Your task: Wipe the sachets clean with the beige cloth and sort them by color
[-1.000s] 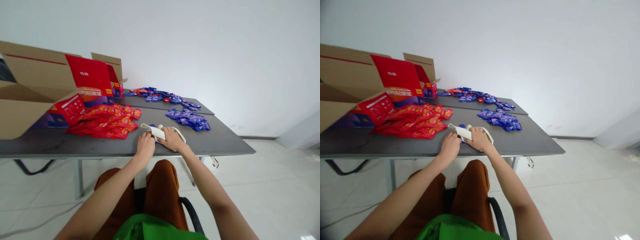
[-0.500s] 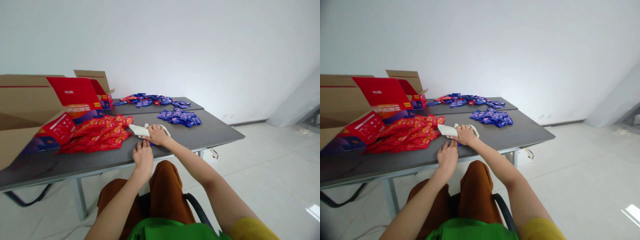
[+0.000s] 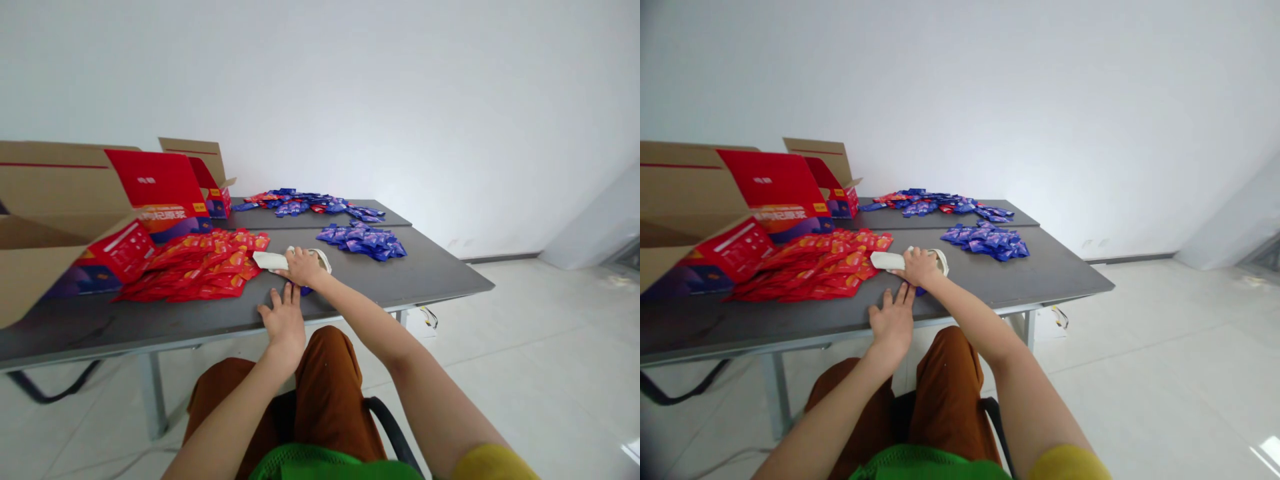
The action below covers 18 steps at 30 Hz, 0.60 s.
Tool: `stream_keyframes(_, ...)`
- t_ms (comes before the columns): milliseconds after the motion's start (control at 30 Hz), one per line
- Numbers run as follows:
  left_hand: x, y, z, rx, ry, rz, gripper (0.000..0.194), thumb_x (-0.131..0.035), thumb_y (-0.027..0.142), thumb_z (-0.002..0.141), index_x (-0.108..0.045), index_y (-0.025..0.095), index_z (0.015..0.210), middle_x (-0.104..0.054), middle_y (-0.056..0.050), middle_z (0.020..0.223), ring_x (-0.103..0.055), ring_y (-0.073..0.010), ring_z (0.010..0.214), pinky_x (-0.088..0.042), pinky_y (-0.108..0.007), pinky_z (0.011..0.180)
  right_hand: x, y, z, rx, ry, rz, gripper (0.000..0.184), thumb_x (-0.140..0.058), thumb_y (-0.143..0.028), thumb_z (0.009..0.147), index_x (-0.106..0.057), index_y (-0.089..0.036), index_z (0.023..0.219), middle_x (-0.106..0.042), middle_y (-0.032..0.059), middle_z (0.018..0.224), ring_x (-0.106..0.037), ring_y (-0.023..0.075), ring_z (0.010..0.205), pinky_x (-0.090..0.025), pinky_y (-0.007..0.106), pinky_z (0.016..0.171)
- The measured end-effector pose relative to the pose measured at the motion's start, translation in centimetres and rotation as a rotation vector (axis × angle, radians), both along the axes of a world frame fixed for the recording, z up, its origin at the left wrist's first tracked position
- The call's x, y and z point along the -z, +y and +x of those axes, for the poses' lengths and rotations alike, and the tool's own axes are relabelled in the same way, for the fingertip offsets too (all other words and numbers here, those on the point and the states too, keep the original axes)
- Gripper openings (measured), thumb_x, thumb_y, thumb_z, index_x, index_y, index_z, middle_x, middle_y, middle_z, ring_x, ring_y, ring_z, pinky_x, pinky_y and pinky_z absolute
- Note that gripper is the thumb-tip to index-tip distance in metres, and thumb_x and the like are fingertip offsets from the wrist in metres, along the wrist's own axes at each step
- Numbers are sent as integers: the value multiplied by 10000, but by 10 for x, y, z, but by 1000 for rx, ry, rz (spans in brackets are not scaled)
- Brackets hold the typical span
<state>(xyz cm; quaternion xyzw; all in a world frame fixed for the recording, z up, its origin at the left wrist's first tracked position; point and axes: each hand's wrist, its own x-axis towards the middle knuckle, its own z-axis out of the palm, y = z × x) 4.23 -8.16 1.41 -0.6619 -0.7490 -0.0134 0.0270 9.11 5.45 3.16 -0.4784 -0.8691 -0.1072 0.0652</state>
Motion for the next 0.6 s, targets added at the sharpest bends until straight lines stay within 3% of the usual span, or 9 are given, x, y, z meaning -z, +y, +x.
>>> stream_keyframes(100,14,-1,4,-15,-3,161,617,-235,92,914,-406,295,1471,-411,-75,1512,-378,-378,1327,-376,-596,963,1,0,-2,-3,27,36,692,-282,-694,922,-493,-126,1256,-535,210,1244,-528,345,1128,-452,527,898)
stream_keyframes(233,32,-3,0,19,-29,310,571,-240,141,941,-445,291,1452,-439,-52,1497,-386,-357,1312,-359,-541,995,6,-26,25,22,45,32,670,-315,-676,923,-496,-119,1250,-541,220,1232,-534,332,1117,-464,482,881)
stream_keyframes(400,37,-3,-1,0,-32,384,563,-250,151,943,-470,323,1433,-462,-21,1480,-395,-345,1307,-355,-531,1008,5,-56,42,168,42,73,634,-325,-668,923,-602,-133,1122,-620,207,1088,-606,337,1006,-475,473,825)
stream_keyframes(500,36,-3,2,-16,-20,375,571,-249,134,937,-478,306,1430,-467,-31,1476,-405,-345,1309,-360,-527,1015,-1,-43,28,195,29,32,673,-348,-688,905,-665,-113,1053,-659,221,1014,-647,342,940,-495,459,768)
stream_keyframes(600,35,-2,4,-28,-5,347,575,-247,116,929,-472,258,1439,-456,-74,1481,-415,-350,1309,-364,-526,1019,-7,-13,8,161,53,-63,706,-373,-718,875,-705,-114,1026,-689,222,997,-671,345,932,-508,452,752)
